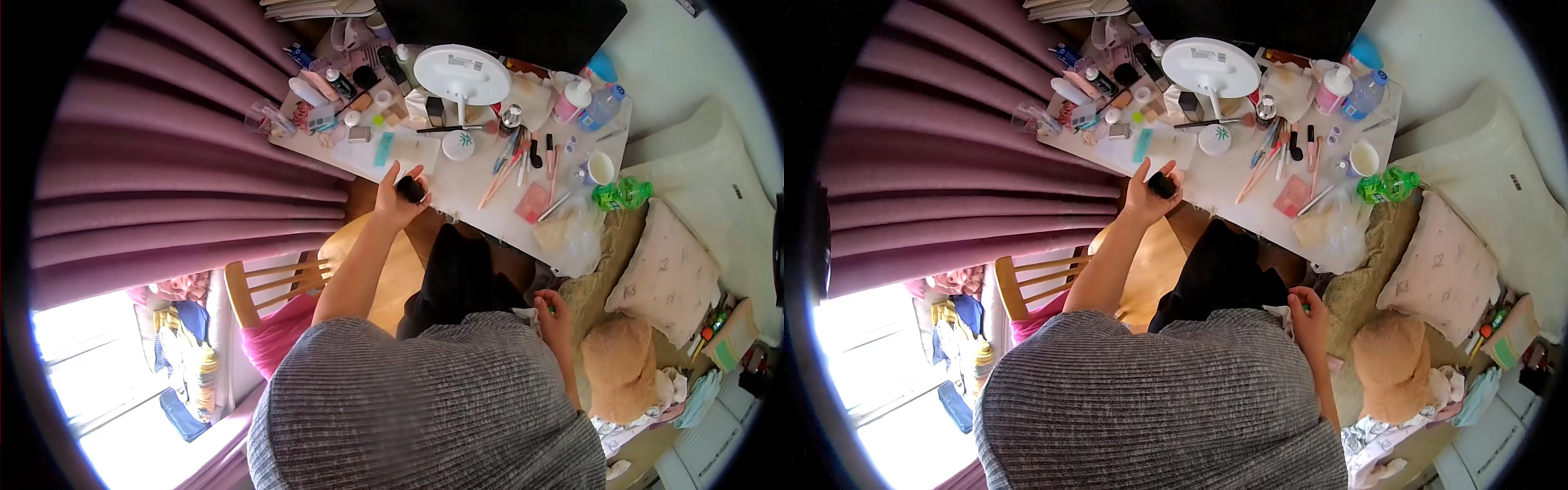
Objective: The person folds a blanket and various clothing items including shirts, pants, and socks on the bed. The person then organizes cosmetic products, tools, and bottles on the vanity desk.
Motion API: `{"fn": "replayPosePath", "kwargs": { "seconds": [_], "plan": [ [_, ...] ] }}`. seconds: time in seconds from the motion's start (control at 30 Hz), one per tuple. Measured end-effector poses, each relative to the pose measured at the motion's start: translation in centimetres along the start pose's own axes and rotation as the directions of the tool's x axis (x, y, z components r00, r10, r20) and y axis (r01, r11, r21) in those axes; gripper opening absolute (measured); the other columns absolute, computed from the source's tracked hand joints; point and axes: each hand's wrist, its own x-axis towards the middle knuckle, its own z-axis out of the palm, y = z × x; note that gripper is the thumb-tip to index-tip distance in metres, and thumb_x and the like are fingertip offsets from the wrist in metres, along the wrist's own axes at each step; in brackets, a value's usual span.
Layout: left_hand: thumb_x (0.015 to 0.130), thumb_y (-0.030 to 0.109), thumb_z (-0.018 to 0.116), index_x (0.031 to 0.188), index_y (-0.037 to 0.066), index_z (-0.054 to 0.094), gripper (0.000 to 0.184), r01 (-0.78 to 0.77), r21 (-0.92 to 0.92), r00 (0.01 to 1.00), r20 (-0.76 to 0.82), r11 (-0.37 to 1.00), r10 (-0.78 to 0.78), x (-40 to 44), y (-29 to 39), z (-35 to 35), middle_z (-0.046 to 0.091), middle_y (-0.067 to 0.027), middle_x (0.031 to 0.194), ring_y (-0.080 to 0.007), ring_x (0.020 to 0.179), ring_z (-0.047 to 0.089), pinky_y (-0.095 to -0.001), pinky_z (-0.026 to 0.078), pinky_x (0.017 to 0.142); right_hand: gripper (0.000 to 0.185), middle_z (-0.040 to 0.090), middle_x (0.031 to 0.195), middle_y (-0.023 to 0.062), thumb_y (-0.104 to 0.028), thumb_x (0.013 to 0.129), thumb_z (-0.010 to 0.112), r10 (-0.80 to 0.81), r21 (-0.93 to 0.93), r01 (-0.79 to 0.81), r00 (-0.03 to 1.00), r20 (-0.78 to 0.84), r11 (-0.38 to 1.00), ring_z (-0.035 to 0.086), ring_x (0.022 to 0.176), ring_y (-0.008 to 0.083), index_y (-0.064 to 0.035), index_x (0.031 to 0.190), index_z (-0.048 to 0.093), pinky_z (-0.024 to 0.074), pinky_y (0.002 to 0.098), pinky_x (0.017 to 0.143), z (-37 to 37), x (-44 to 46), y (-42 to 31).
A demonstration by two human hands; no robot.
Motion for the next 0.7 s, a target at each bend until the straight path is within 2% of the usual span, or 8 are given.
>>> {"fn": "replayPosePath", "kwargs": {
  "seconds": [0.03,0.13,0.17,0.2,0.3,0.4,0.53,0.7],
  "plan": [
    [0.084,0.031,0.055,0.114,0.004,0.049,0.041,0.041,-0.035,0.995,0.087,0.999,-0.038,0.2,0.4,-0.4,0.053,-0.0086,0.091,-0.0240,0.088,0.053,-0.0381,0.043,0.082,0.017,0.055,0.070,-0.0008,-0.017,0.086,0.057,0.019,0.017,-0.019,1.000,0.007,1.000,0.045,0.058,0.0052,-0.0020,0.094,0.059,0.0354,0.0223,0.049,-0.2,0.1,-0.2],
    [0.081,0.022,0.058,0.109,0.006,0.051,0.033,-0.092,0.166,0.994,0.078,0.982,0.080,1.0,0.6,0.5,0.053,-0.0065,0.092,-0.0218,0.088,0.053,-0.0404,0.042,0.086,0.017,0.055,0.070,-0.0008,-0.018,0.087,0.057,0.046,0.039,-0.046,0.999,0.016,0.998,0.044,0.057,0.0049,-0.0017,0.093,0.059,0.0342,0.0217,0.049,-0.5,0.3,-0.8],
    [0.077,0.010,0.055,0.110,0.005,0.048,0.035,-0.130,0.218,0.988,0.116,0.967,0.107,1.7,0.9,0.2,0.053,-0.0080,0.093,-0.0222,0.091,0.053,-0.0407,0.043,0.087,0.018,0.055,0.070,-0.0008,-0.018,0.087,0.057,0.049,0.043,-0.049,0.999,0.015,0.998,0.043,0.057,0.0048,-0.0017,0.093,0.059,0.0337,0.0215,0.049,-0.5,0.4,-0.8],
    [0.076,0.008,0.055,0.111,0.004,0.046,0.036,-0.179,0.394,0.984,0.077,0.902,0.162,2.7,1.1,-0.3,0.053,-0.0088,0.093,-0.0221,0.091,0.053,-0.0391,0.043,0.086,0.018,0.054,0.070,-0.0007,-0.018,0.087,0.057,0.030,0.030,-0.030,1.000,0.004,0.999,0.043,0.057,0.0048,-0.0016,0.093,0.059,0.0336,0.0215,0.049,-0.5,0.5,-0.6],
    [0.071,0.009,0.057,0.114,0.001,0.038,0.047,-0.167,0.858,0.960,0.030,0.485,0.277,4.9,2.1,-0.6,0.053,-0.0143,0.095,-0.0236,0.091,0.053,-0.0335,0.044,0.078,0.018,0.054,0.070,-0.0006,-0.018,0.087,0.057,-0.007,0.006,0.007,1.000,-0.023,1.000,0.043,0.057,0.0049,-0.0016,0.092,0.058,0.0338,0.0218,0.049,-0.8,0.9,0.1],
    [0.069,0.017,0.062,0.113,-0.001,0.038,0.054,-0.220,0.971,0.866,0.241,-0.099,0.438,6.4,2.4,-0.4,0.054,-0.0169,0.095,-0.0270,0.089,0.054,-0.0338,0.043,0.078,0.017,0.054,0.071,-0.0006,-0.018,0.087,0.057,0.012,0.030,-0.010,0.999,-0.051,0.999,0.044,0.058,0.0053,-0.0021,0.092,0.058,0.0350,0.0226,0.051,-1.1,1.3,-0.1],
    [0.068,0.026,0.065,0.113,-0.001,0.044,0.057,-0.155,0.981,0.934,0.183,-0.115,0.307,8.7,3.0,-1.4,0.057,-0.0202,0.102,-0.0299,0.095,0.056,-0.0332,0.043,0.083,0.016,0.053,0.072,-0.0004,-0.016,0.086,0.057,0.010,-0.008,-0.011,0.995,-0.104,1.000,0.045,0.062,0.0060,-0.0025,0.093,0.058,0.0360,0.0231,0.053,-1.2,1.7,-0.6],
    [0.067,0.027,0.066,0.113,0.002,0.047,0.055,-0.122,0.953,0.887,0.230,-0.277,0.400,9.4,2.8,-0.5,0.060,-0.0210,0.099,-0.0346,0.094,0.057,-0.0364,0.045,0.081,0.016,0.054,0.073,-0.0001,-0.015,0.086,0.057,0.072,-0.010,-0.074,0.990,-0.119,0.997,0.045,0.065,0.0065,-0.0018,0.094,0.058,0.0361,0.0228,0.054,-1.0,2.8,-1.2]
  ]
}}
